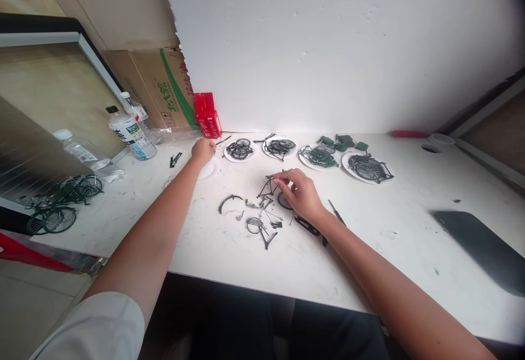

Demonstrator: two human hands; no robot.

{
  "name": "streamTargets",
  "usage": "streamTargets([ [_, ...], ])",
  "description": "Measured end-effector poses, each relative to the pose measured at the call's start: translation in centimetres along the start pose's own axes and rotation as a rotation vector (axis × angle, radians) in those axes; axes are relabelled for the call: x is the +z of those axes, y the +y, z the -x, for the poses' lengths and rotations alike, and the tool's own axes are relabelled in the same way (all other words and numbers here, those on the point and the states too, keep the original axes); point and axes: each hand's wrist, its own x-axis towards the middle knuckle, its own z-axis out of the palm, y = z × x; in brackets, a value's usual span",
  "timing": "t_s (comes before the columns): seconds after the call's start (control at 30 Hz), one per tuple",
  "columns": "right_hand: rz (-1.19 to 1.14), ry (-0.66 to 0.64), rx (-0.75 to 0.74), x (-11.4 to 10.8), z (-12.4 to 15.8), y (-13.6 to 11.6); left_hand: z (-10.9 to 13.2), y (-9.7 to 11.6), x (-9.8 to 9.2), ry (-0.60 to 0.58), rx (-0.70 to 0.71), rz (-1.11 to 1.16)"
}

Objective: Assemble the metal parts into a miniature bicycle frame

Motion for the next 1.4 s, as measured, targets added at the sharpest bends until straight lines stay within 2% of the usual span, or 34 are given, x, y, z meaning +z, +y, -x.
streamTargets([
  [0.37,-0.002,-0.036,-0.018,-0.1,0.0,-0.6,-0.8,1.2,0.8,-0.007,0.076,-0.213],
  [0.57,0.013,-0.057,-0.032,0.1,0.1,-0.5,-0.4,2.0,0.7,0.003,0.155,-0.316],
  [0.67,0.000,-0.060,-0.006,0.0,0.1,-0.8,0.1,2.4,0.4,0.039,0.153,-0.300],
  [0.73,-0.014,-0.054,0.024,0.0,0.1,-1.0,0.8,2.9,0.3,0.116,0.164,-0.220],
  [0.8,-0.022,-0.045,0.041,0.0,0.1,-1.2,2.0,3.9,0.2,0.219,0.192,-0.068],
  [0.87,-0.024,-0.039,0.045,0.0,0.2,-1.3,3.9,5.5,0.5,0.260,0.235,0.112],
  [0.97,-0.016,-0.035,0.037,0.2,0.3,-1.3,7.6,8.5,1.2,0.178,0.210,0.459],
  [1.1,0.023,-0.001,0.013,0.2,0.1,-1.2,13.0,12.1,1.3,0.006,0.153,0.959],
  [1.23,0.091,0.068,0.021,0.0,-0.1,-1.2,16.9,14.2,0.1,-0.044,0.173,1.110],
  [1.4,0.141,0.125,0.068,0.2,-0.1,-1.0,18.7,14.8,-0.2,-0.087,0.335,1.102],
])
